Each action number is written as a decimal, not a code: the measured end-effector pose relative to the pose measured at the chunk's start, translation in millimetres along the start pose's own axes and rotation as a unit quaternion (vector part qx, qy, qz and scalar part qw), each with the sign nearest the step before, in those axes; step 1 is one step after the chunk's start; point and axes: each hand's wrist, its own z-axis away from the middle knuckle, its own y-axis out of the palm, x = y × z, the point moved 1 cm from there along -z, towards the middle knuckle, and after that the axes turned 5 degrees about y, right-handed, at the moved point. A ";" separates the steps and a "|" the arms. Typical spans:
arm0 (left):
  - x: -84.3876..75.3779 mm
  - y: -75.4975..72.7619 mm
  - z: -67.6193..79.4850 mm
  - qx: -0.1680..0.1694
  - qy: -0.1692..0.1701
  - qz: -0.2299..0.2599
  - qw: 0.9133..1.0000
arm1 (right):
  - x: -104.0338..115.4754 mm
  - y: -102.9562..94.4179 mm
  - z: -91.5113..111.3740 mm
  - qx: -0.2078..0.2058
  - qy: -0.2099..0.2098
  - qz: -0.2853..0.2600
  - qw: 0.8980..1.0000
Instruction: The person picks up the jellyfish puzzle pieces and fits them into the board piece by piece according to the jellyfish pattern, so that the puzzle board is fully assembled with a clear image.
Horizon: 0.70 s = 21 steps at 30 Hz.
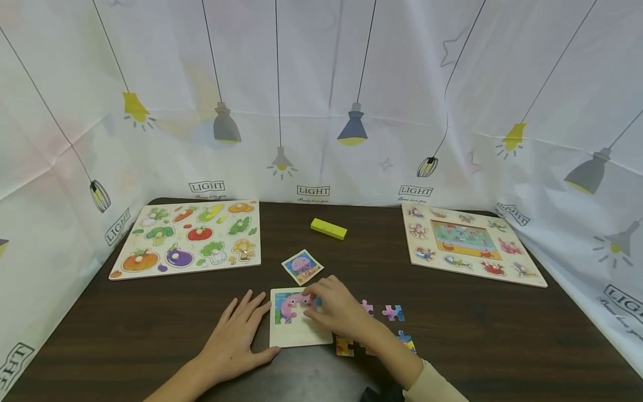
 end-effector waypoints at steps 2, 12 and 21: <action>0.1 0.2 -0.1 0.000 -0.001 -0.001 1.000 | -2.1 -3.6 2.3 -0.007 -0.008 0.006 1.000; -0.7 0.5 -0.3 0.003 -0.005 -0.005 1.000 | -19.0 -20.3 18.7 0.000 0.028 0.011 1.000; -0.5 0.4 -0.3 0.000 -0.003 -0.002 1.000 | -35.1 -31.4 30.9 -0.006 0.054 0.011 0.998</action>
